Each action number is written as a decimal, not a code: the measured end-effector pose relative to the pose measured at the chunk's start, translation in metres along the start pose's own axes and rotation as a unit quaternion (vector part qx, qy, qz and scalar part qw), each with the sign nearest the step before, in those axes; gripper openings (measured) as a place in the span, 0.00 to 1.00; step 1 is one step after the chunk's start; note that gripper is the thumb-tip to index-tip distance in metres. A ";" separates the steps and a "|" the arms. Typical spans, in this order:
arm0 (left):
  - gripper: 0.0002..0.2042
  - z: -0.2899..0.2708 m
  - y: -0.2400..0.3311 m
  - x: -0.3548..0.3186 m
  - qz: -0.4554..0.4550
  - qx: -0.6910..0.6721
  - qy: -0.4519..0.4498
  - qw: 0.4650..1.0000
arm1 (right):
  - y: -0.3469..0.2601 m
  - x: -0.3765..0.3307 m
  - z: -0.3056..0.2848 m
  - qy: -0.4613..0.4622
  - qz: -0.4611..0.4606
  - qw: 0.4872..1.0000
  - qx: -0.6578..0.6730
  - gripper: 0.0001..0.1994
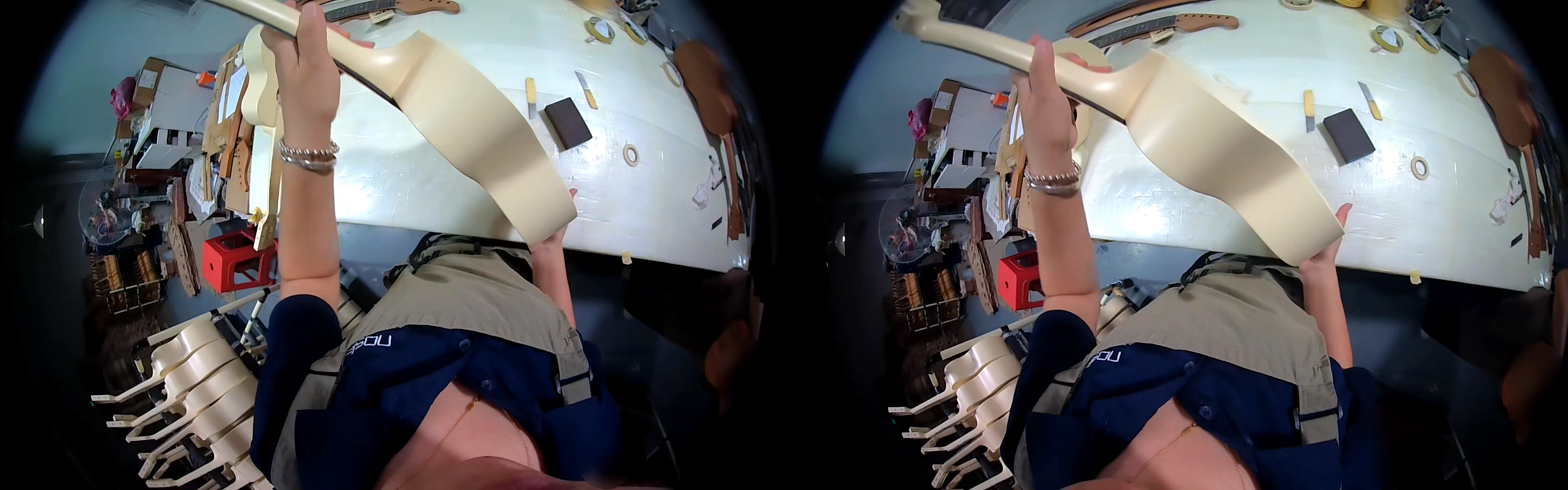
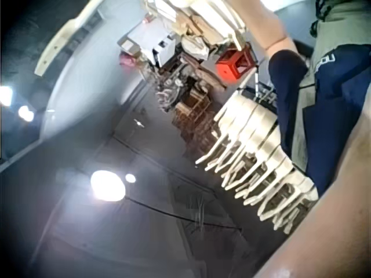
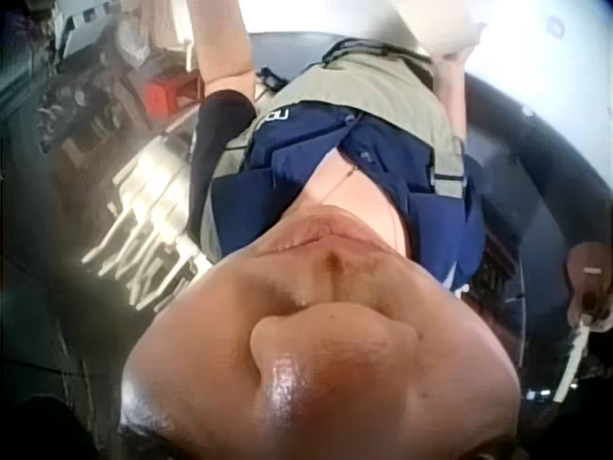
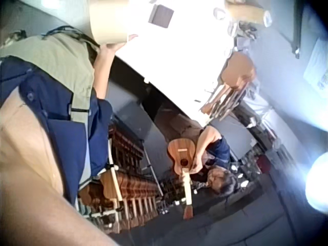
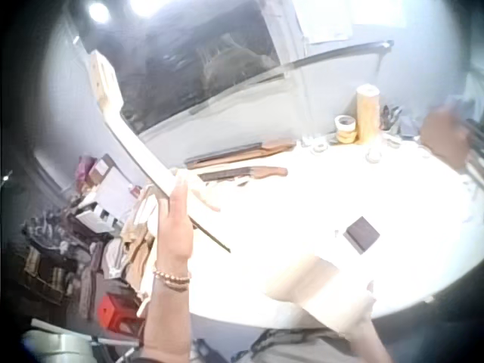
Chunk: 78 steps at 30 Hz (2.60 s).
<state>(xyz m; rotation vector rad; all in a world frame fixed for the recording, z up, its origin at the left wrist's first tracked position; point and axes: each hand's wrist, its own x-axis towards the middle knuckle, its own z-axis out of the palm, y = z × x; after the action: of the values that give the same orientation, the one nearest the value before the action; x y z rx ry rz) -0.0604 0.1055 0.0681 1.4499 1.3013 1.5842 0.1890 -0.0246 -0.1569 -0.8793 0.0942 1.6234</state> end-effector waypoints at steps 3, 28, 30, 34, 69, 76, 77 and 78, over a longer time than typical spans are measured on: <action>0.20 -0.028 0.001 -0.032 -0.001 -0.022 0.029 0.999 | 0.011 0.009 -0.038 -0.123 0.059 0.989 0.050 0.35; 0.25 -0.070 0.049 -0.096 0.177 -0.028 -0.043 0.983 | 0.100 -0.022 0.003 -0.246 -0.053 0.924 -0.288 0.27; 0.25 -0.052 0.056 -0.095 0.221 -0.058 -0.088 0.970 | 0.109 -0.013 0.004 -0.256 -0.193 0.841 -0.437 0.28; 0.30 -0.028 0.067 -0.100 0.236 -0.019 -0.107 0.966 | 0.115 -0.012 0.014 -0.251 -0.311 0.743 -0.536 0.29; 0.26 -0.110 0.066 -0.197 0.023 0.185 0.460 0.868 | 0.031 0.020 0.020 -0.150 0.210 0.944 -0.205 0.30; 0.31 -0.100 0.112 -0.313 0.078 0.090 0.639 0.760 | 0.079 0.050 0.018 -0.401 0.465 0.787 -0.050 0.27; 0.35 -0.094 0.120 -0.332 0.064 0.101 0.690 0.714 | 0.094 0.052 0.015 -0.500 0.552 0.666 0.031 0.28; 0.42 -0.090 0.127 -0.355 0.047 0.125 0.709 0.692 | 0.097 0.033 0.020 -0.448 0.508 0.726 -0.123 0.29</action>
<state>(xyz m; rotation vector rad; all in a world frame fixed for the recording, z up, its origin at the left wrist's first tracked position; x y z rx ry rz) -0.0527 -0.2819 0.0694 0.0623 2.2648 2.8099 0.0949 -0.0144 -0.2010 -0.0438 -0.4070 3.0079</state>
